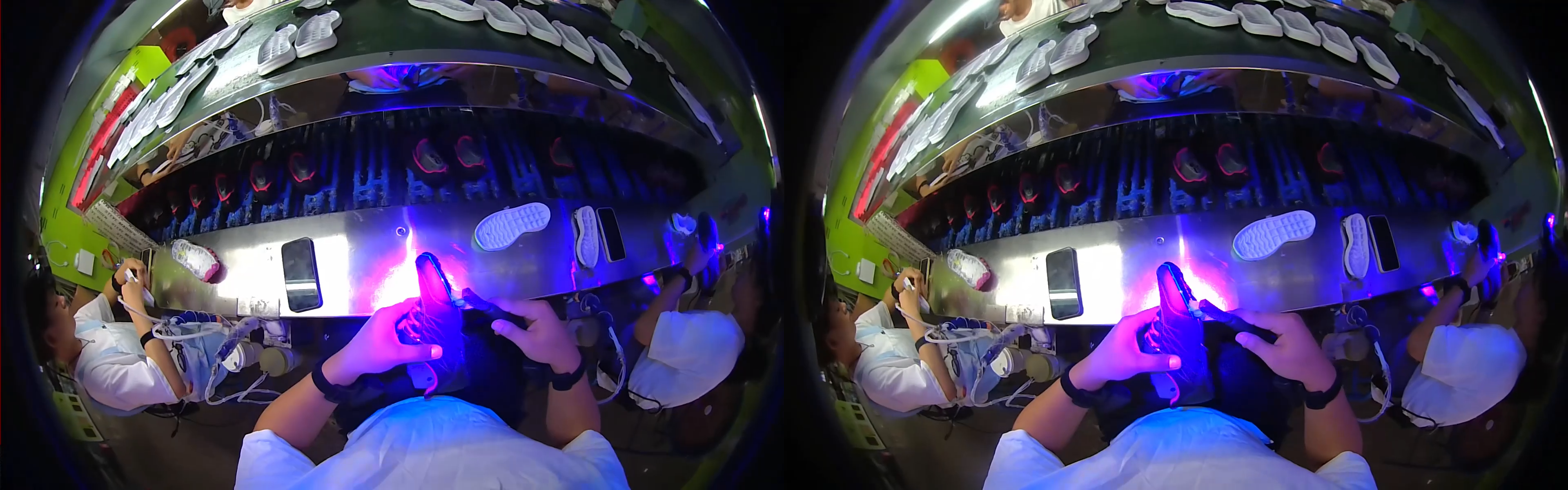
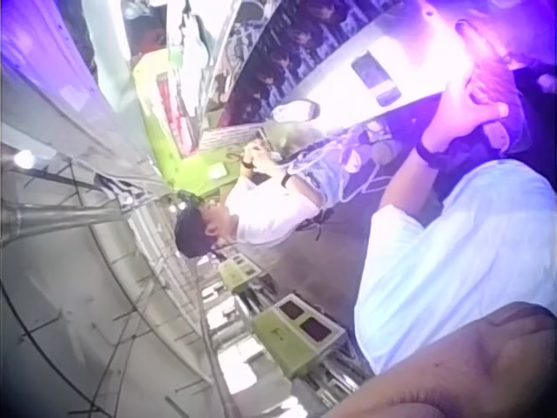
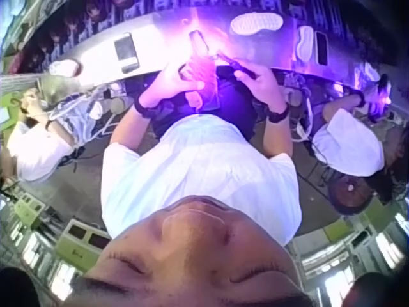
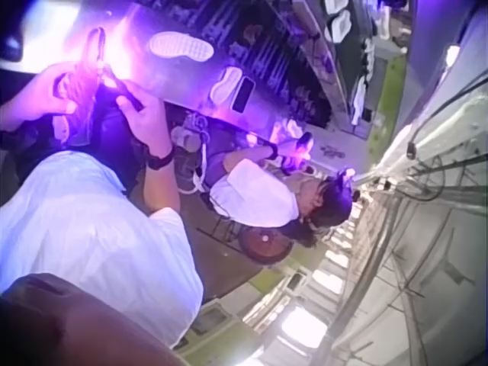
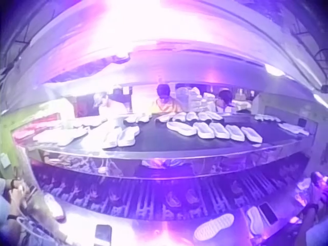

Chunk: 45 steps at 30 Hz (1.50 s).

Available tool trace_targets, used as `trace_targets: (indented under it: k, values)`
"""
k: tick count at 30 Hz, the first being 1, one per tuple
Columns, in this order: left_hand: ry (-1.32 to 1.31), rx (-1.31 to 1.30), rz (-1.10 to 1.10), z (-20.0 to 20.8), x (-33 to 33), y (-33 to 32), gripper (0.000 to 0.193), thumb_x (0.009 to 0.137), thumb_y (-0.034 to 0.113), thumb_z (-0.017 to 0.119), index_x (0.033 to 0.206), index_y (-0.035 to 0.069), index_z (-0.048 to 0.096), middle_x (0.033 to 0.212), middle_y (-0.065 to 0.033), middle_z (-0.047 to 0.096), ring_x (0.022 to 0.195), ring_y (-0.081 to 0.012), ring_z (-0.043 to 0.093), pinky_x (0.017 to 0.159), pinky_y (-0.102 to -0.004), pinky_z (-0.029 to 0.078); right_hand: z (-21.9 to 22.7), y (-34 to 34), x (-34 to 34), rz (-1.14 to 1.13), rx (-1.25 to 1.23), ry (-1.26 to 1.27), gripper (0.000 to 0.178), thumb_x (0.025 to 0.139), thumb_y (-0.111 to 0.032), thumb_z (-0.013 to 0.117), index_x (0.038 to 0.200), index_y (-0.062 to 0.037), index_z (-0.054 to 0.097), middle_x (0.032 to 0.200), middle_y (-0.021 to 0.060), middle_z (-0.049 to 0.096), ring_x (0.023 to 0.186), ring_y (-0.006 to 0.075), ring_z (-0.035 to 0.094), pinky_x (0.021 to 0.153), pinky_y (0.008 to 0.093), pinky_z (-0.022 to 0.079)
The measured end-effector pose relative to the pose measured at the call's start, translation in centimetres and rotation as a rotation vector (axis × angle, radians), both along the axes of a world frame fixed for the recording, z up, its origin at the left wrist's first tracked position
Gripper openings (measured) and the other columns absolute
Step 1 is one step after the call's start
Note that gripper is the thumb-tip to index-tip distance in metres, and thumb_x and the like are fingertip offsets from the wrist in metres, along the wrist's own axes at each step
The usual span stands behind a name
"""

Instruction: The recorder is using a small brush to apply adhesive or solvent to the edges of shoe soles and uppers on a production line.

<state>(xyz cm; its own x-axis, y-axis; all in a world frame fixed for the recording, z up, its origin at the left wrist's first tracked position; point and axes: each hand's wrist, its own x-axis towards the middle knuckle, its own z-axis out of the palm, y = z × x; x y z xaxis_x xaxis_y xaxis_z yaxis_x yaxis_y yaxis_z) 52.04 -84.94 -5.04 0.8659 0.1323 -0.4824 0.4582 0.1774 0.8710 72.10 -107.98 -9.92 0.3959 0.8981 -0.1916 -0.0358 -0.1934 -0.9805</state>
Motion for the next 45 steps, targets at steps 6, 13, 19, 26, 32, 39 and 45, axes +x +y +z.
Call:
trace_targets:
  k: [6,13,19,26,32,39,45]
  values:
    - [0.124,-0.223,0.136,-1.2,-0.4,-0.4,0.059,0.090,0.018,0.087,0.138,-0.001,0.060,0.123,-0.0079,0.073,0.112,-0.0151,0.070,0.101,-0.0337,0.056,-1.1,-0.5,-1.8,-0.063,-0.023,-0.004,0.042,0.094,-0.009,0.078,0.134,-0.0011,0.070,0.117,0.0149,0.078,0.107,0.0190,0.073,0.098,0.0348,0.054]
    - [0.155,-0.276,0.199,-2.2,0.3,-0.5,0.056,0.096,0.019,0.080,0.142,-0.002,0.057,0.124,-0.0066,0.072,0.114,-0.0153,0.069,0.104,-0.0345,0.054,-1.6,-3.4,-3.2,0.023,-0.077,0.062,0.043,0.097,-0.006,0.074,0.140,-0.0023,0.067,0.106,0.0066,0.077,0.090,0.0123,0.069,0.086,0.0301,0.055]
    - [0.136,-0.237,0.217,-2.0,1.0,-0.5,0.053,0.096,0.022,0.082,0.137,-0.003,0.059,0.122,-0.0089,0.073,0.110,-0.0154,0.070,0.097,-0.0330,0.056,-1.1,-2.3,-2.4,-0.046,-0.145,0.110,0.042,0.097,-0.005,0.074,0.138,-0.0020,0.068,0.096,0.0026,0.074,0.083,0.0094,0.064,0.080,0.0289,0.054]
    - [0.177,-0.117,0.263,-1.8,0.5,0.7,0.056,0.095,0.024,0.082,0.137,-0.006,0.059,0.119,-0.0117,0.074,0.109,-0.0181,0.072,0.097,-0.0344,0.057,0.6,-4.1,-0.7,0.147,-0.179,0.198,0.042,0.096,-0.005,0.076,0.137,-0.0025,0.070,0.099,0.0013,0.074,0.089,0.0081,0.063,0.083,0.0281,0.053]
    - [0.180,-0.191,0.337,-1.3,-0.6,0.6,0.052,0.099,0.019,0.076,0.140,-0.005,0.055,0.123,-0.0105,0.071,0.111,-0.0182,0.070,0.099,-0.0341,0.056,1.6,-4.7,-2.0,0.133,-0.215,0.110,0.043,0.093,-0.009,0.079,0.135,-0.0036,0.071,0.109,0.0108,0.079,0.095,0.0160,0.071,0.090,0.0319,0.055]
    - [0.271,-0.290,0.433,-0.8,-2.7,0.7,0.046,0.105,0.031,0.067,0.137,0.000,0.058,0.123,-0.0070,0.070,0.104,-0.0154,0.070,0.090,-0.0304,0.057,4.3,-2.4,-2.3,0.133,-0.189,-0.294,0.044,0.088,-0.011,0.082,0.131,-0.0089,0.074,0.078,0.0096,0.064,0.064,0.0213,0.058,0.061,0.0338,0.046]
    - [0.283,-0.748,0.509,-0.8,-4.0,0.2,0.053,0.106,0.043,0.065,0.137,0.001,0.057,0.124,-0.0091,0.070,0.111,-0.0195,0.071,0.094,-0.0386,0.060,5.6,-0.7,-1.2,0.122,-0.094,-0.448,0.044,0.087,-0.011,0.083,0.130,-0.0122,0.075,0.075,0.0080,0.060,0.057,0.0188,0.052,0.054,0.0332,0.041]
